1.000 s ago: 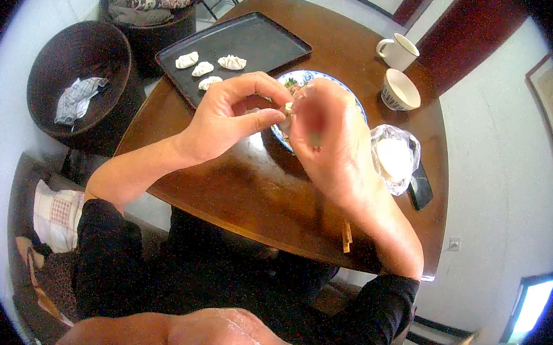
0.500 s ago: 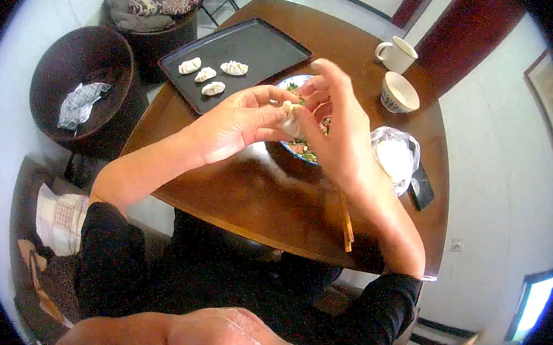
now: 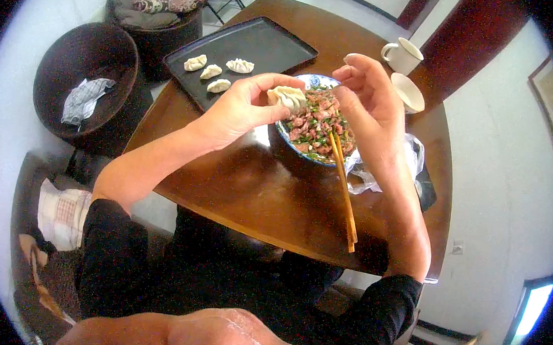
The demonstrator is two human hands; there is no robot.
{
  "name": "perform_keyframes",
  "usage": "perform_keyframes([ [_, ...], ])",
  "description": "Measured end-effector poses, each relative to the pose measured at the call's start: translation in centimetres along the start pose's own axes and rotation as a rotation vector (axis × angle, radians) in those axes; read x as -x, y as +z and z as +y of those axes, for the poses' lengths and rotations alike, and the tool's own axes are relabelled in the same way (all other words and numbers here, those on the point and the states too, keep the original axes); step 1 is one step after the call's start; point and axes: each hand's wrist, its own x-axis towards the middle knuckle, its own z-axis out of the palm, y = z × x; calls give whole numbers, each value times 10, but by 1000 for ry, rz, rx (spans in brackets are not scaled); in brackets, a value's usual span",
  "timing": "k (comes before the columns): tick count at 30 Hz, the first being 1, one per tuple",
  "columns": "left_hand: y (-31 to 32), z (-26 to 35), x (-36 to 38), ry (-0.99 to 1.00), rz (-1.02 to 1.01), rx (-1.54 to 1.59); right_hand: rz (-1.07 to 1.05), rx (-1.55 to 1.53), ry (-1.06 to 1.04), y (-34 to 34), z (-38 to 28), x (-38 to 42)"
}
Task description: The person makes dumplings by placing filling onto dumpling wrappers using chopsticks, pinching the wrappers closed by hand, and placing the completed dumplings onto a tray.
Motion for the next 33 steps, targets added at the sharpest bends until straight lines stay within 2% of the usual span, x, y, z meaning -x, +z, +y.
perform_keyframes([
  [1,-4,-4,-4,50,21,-137,43,72,-11,-2,0,0],
  [2,-8,-3,-7,49,27,-146,40,64,-15,-6,0,1],
  [4,-18,3,-16,171,153,-620,98,-10,14,-17,-1,5],
  [5,-34,2,-28,319,186,-862,108,49,2,-24,-4,8],
  [6,-46,7,-38,277,219,-966,152,6,68,-28,-4,12],
  [7,-67,4,-53,344,249,-1051,120,70,48,-37,1,16],
  [8,-86,7,-64,215,260,-1043,89,134,26,-48,7,20],
  [9,-106,9,-76,247,286,-1179,85,222,43,-56,10,27],
  [10,-122,9,-86,172,346,-1247,81,213,42,-60,14,34],
  [12,-156,1,-102,128,336,-1291,138,140,85,-66,22,48],
  [14,-174,-9,-109,-55,323,-1428,160,124,95,-68,26,59],
  [20,-183,-19,-101,-135,314,-1533,233,117,-19,-70,19,71],
  [22,-185,-18,-98,-213,268,-1562,224,150,-27,-74,20,71],
  [26,-204,-16,-98,-241,139,-1485,265,172,-37,-81,23,70],
  [28,-198,4,-98,-144,204,-1526,277,155,-46,-86,24,69],
  [30,-189,23,-100,-45,347,-1374,241,147,22,-88,21,69],
  [32,-181,38,-97,149,337,-1288,228,180,15,-91,25,71],
  [33,-165,46,-90,150,334,-1288,223,174,-2,-91,26,71],
])
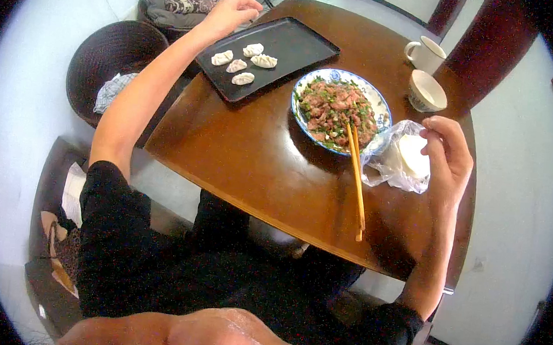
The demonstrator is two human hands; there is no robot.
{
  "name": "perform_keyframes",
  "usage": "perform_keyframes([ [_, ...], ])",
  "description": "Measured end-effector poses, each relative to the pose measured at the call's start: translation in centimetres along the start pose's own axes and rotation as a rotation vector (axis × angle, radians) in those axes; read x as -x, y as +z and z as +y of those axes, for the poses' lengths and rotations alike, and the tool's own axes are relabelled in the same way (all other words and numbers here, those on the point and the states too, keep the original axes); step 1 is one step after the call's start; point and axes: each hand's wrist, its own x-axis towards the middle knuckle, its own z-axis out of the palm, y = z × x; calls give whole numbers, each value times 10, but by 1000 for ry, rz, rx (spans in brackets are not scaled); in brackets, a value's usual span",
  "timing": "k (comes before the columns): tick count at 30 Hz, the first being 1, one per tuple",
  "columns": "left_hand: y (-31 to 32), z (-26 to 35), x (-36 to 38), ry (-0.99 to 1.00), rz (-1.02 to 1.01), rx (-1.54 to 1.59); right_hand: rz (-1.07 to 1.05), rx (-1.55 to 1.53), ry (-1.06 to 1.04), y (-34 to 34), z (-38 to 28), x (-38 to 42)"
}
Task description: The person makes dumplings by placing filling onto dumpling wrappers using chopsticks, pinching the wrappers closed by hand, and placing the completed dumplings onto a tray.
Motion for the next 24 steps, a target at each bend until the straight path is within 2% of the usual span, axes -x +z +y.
perform_keyframes([
  [2,-3,39,23,4,-16,222,-15,10,-56,-1,0,0],
  [3,2,51,35,-85,-146,269,-6,16,-49,-2,1,0],
  [4,12,63,54,72,-233,228,-17,30,-66,-3,2,0],
  [5,14,93,81,25,-362,229,-25,49,-78,-6,4,1],
  [8,38,136,136,86,-600,197,1,-13,-63,-8,5,2],
  [9,47,141,147,178,-584,207,1,-2,-75,-8,4,2],
  [13,72,154,157,286,-479,39,-8,-82,29,-1,7,5],
  [15,77,158,153,-133,-577,267,-41,-70,109,3,4,7],
  [17,83,153,147,-152,-578,311,-74,-40,108,3,4,7],
  [19,86,149,145,-356,-697,582,-137,85,68,3,3,8],
  [21,87,144,145,-378,-716,660,-122,128,55,-3,-2,6],
  [24,80,154,143,-488,-745,662,57,48,19,-19,1,0],
])
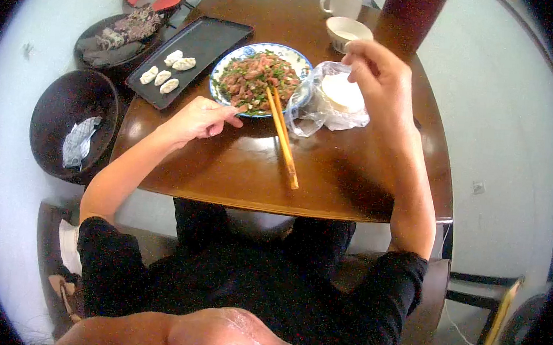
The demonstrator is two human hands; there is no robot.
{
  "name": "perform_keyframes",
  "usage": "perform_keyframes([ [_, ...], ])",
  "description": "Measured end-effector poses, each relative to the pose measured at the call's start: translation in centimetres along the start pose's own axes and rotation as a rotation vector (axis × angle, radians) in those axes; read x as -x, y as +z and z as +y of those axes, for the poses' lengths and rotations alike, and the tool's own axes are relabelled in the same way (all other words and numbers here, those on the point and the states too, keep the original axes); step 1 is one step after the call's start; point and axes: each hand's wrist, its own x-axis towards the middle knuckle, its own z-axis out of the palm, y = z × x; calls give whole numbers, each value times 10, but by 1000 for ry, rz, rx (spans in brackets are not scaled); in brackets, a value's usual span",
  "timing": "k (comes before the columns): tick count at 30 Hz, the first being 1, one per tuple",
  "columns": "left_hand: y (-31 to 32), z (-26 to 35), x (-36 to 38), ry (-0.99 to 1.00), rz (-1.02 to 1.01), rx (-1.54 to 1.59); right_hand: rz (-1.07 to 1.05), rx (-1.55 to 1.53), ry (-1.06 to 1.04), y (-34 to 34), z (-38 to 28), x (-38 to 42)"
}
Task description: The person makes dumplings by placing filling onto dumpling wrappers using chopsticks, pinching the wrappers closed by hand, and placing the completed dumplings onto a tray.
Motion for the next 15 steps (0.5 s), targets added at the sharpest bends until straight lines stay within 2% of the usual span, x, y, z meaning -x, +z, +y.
perform_keyframes([
  [4,-5,-3,1,-15,-2,31,176,68,-11,-21,16,-6],
  [7,-14,-10,-1,16,58,76,176,26,79,-30,23,-4],
  [9,-28,-5,1,-14,-52,-101,162,65,78,-34,28,-1],
  [11,-33,7,6,138,-65,-468,126,-8,108,-37,30,0],
  [13,-25,43,18,368,153,-730,114,46,108,-37,31,-1],
  [15,-10,78,10,579,183,-684,95,96,108,-38,39,-7],
])
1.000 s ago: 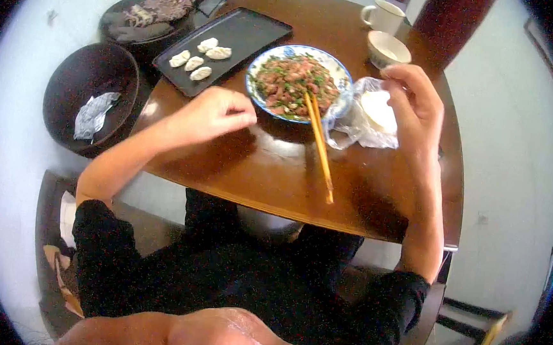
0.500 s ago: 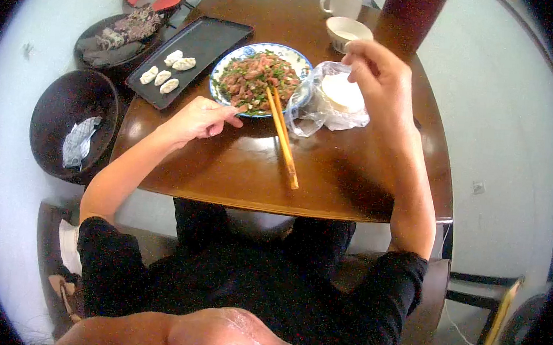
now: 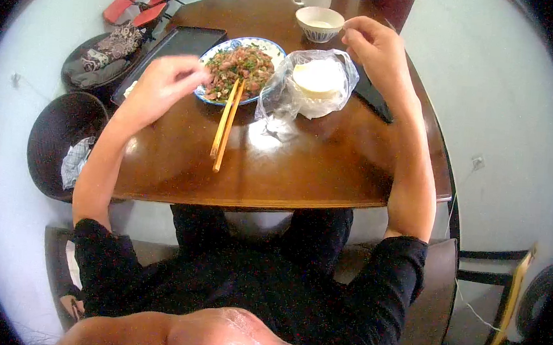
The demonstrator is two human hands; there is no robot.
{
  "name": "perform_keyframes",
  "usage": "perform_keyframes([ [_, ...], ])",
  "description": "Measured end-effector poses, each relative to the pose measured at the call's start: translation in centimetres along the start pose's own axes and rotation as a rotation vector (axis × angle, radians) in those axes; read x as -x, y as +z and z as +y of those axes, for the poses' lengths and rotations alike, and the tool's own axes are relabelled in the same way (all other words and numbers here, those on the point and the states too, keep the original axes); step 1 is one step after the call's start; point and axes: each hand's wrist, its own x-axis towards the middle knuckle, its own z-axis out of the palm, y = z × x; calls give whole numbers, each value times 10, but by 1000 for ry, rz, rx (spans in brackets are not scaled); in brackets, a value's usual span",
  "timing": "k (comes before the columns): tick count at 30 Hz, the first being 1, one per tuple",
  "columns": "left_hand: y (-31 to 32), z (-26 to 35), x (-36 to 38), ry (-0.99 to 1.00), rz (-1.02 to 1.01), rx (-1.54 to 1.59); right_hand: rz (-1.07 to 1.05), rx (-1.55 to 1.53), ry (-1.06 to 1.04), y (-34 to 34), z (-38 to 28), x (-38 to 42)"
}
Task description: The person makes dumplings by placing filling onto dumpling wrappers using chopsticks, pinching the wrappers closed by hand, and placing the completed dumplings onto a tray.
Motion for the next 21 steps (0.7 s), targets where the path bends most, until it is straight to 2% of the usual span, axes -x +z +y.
perform_keyframes([
  [2,14,17,-32,119,18,20,-138,-25,60,2,19,-7],
  [5,53,21,-86,254,-18,-153,-186,-14,110,8,33,-8],
  [8,83,24,-115,193,-42,-340,-165,28,113,9,35,-8],
  [12,88,26,-125,139,-125,-279,-126,15,84,4,37,-11],
  [21,90,32,-122,256,32,-457,-118,50,37,5,23,-7],
])
